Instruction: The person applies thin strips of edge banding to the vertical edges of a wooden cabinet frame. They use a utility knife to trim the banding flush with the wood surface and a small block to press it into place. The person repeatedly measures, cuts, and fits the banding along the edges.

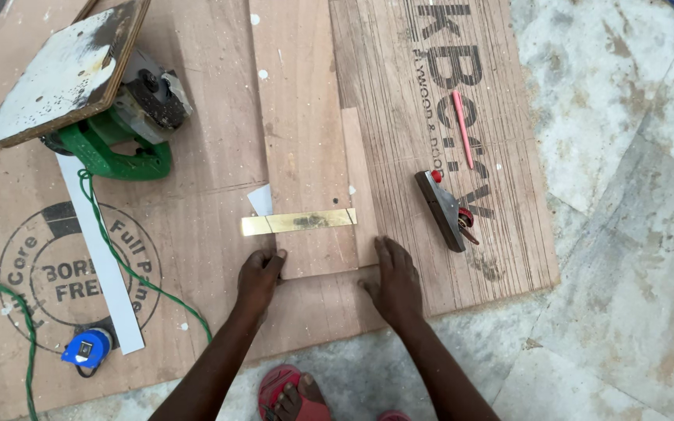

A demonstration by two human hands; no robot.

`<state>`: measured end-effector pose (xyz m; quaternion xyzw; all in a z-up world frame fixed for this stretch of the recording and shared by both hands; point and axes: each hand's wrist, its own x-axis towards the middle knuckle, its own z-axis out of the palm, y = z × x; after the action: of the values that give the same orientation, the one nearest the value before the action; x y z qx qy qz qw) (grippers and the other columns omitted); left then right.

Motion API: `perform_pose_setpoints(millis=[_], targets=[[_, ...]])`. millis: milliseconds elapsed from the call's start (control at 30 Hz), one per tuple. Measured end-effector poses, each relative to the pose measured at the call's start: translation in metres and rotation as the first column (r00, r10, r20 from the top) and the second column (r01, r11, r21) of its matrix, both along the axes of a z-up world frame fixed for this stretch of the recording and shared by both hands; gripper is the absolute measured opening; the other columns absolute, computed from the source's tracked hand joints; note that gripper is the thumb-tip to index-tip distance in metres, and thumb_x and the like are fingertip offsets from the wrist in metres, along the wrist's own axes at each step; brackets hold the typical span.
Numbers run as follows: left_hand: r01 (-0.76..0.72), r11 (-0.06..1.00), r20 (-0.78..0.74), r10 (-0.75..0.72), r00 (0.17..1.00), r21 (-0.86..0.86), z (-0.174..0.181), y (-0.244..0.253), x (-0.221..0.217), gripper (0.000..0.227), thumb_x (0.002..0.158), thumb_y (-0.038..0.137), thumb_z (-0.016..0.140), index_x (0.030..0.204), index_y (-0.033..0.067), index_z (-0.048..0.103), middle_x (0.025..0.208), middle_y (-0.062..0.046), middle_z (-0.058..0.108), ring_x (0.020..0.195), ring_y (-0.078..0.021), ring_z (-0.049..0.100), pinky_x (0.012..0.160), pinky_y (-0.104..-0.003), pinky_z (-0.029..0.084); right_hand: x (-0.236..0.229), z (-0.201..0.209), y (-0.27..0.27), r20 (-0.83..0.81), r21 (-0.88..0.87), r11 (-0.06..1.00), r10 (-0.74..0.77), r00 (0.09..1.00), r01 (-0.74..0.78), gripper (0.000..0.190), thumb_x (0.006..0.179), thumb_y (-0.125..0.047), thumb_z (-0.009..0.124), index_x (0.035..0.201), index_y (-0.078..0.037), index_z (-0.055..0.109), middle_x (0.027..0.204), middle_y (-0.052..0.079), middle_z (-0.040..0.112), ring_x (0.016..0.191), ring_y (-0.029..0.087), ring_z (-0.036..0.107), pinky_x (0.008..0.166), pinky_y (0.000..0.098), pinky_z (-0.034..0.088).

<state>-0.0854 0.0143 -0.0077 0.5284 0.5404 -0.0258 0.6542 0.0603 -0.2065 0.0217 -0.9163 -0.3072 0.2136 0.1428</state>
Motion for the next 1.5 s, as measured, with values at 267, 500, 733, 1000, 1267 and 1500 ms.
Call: perform_pose_setpoints(millis=[267,500,733,1000,1267,1500], targets=[[0.024,0.990,0.047,-0.031,0.998,0.139,-0.002,0.009,-0.013,0.039,0.094,0.030,0.070,0.116,-0.0008,0.061,0.096,-0.009,0.065,0.083,-0.0146,0.057,0.073,-0.032,0.050,0.022,0.002,0.040,-0.084,-0.055,0.960,-0.277,0.957,0.273,0.066,0.089,-0.035,0.078,0.147,-0.015,0.051,0.133,0.012,0.056,0.122,0.031,0.057,0.092,0.0457,0.054],[-0.118,0.974,0.215,0.160,0.964,-0.194,0.001,0.007,-0.014,0.041,0.092,0.026,0.069,0.121,0.0022,0.053,0.101,-0.009,0.062,0.089,-0.0173,0.063,0.079,-0.036,0.058,0.019,0.000,0.045,-0.064,-0.081,0.926,-0.374,0.925,0.369,0.063,0.087,-0.038,0.079,0.140,-0.014,0.055,0.128,0.010,0.059,0.123,0.031,0.058,0.090,0.0450,0.055],[-0.126,0.986,0.225,0.148,0.963,-0.111,0.023,0.024,-0.039,0.032,0.093,0.027,0.073,0.111,0.0064,0.056,0.083,-0.001,0.052,0.073,-0.0108,0.049,0.065,-0.030,0.043,-0.010,0.003,0.079,0.135,-0.023,0.973,-0.224,0.965,0.229,0.098,0.076,-0.045,0.082,0.151,-0.002,0.036,0.155,0.032,0.025,0.144,0.049,0.026,0.107,0.0698,0.029],[-0.162,0.978,0.206,0.187,0.960,-0.131,0.046,0.032,-0.041,0.022,0.092,0.024,0.071,0.098,0.0116,0.054,0.072,0.004,0.051,0.066,-0.0065,0.048,0.061,-0.025,0.045,-0.020,-0.045,0.102,0.607,-0.241,0.953,0.001,0.794,0.183,0.090,0.094,-0.063,0.070,0.165,-0.029,0.027,0.172,0.028,0.007,0.158,0.046,0.004,0.112,0.0703,0.022],[-0.149,0.984,0.229,0.169,0.959,-0.101,0.023,0.030,-0.044,0.022,0.093,0.022,0.072,0.098,0.0116,0.054,0.072,0.005,0.047,0.064,-0.0065,0.041,0.056,-0.025,0.035,0.021,0.020,0.056,0.029,-0.329,0.913,-0.246,0.969,0.241,0.115,0.071,-0.071,0.076,0.161,-0.022,0.024,0.169,0.019,0.005,0.156,0.044,0.002,0.117,0.0703,0.021],[-0.165,0.977,0.202,0.190,0.961,-0.135,0.032,0.036,-0.048,0.021,0.092,0.023,0.070,0.101,0.0123,0.054,0.074,0.003,0.051,0.067,-0.0074,0.046,0.061,-0.026,0.040,0.047,0.042,-0.028,-0.668,0.298,0.724,-0.307,0.678,0.621,0.082,0.074,-0.021,0.059,0.154,-0.013,0.045,0.149,0.017,0.058,0.124,0.032,0.061,0.089,0.0481,0.055]])
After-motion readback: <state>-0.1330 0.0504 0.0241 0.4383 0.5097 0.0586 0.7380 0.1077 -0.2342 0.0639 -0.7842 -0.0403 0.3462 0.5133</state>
